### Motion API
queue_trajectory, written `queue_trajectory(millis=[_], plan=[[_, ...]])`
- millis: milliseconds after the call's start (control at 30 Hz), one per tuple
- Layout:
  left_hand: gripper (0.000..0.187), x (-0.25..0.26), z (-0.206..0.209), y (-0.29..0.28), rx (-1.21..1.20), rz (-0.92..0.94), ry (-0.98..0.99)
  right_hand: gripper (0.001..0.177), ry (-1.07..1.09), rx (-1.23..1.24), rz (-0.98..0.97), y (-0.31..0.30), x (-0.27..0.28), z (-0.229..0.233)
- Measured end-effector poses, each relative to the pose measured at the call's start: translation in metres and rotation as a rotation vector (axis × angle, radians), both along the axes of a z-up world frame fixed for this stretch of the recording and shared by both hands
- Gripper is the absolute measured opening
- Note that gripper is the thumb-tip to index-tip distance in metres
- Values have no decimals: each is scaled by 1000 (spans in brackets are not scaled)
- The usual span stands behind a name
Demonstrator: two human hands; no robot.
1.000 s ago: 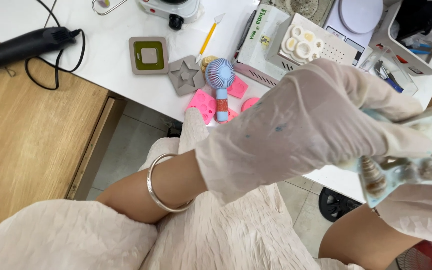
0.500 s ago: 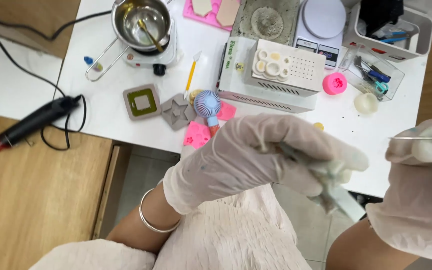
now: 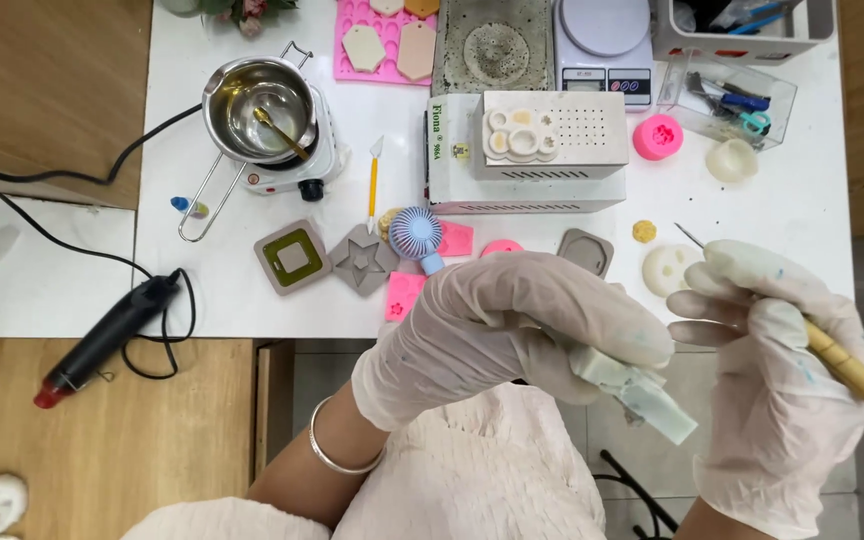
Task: Finishing and decorating a star-shaped candle with seashells and wax.
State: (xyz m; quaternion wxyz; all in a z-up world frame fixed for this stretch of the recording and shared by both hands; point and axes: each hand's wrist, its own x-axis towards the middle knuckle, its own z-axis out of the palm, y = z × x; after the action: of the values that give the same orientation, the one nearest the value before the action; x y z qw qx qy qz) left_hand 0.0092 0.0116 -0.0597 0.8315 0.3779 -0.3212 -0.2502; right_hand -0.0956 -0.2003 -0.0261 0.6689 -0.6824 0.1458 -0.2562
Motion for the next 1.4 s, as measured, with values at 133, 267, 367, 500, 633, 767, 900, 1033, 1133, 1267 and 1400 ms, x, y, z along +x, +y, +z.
queue_trajectory(millis=[133,267,367,500,633,767,900,1033,1133,1267,1400], plan=[[20,1,-10,-3,39,50,-66,23,-30,-65,-59,13,-6,5],[21,1,-3,-6,42,48,-95,25,-67,-142,-62,26,0,28],[22,-3,14,-7,105,63,65,29,-125,-118,12,32,-3,28],[28,-4,9,-12,110,84,266,21,-147,-269,-8,47,-9,11],[30,-4,4,-15,102,126,252,23,-199,-165,-95,64,4,13],[33,1,23,-15,96,61,372,22,-157,-19,-136,65,13,28],[47,7,46,-17,146,-5,384,18,-117,24,-101,57,16,33],[42,5,42,-21,179,-46,355,18,-86,25,-86,48,13,34],[39,6,48,-24,234,-42,374,18,-59,31,-98,43,11,38],[43,6,50,-30,325,-32,426,16,-7,83,-95,33,8,41],[46,4,56,-33,437,21,415,15,43,88,-72,24,6,40]])
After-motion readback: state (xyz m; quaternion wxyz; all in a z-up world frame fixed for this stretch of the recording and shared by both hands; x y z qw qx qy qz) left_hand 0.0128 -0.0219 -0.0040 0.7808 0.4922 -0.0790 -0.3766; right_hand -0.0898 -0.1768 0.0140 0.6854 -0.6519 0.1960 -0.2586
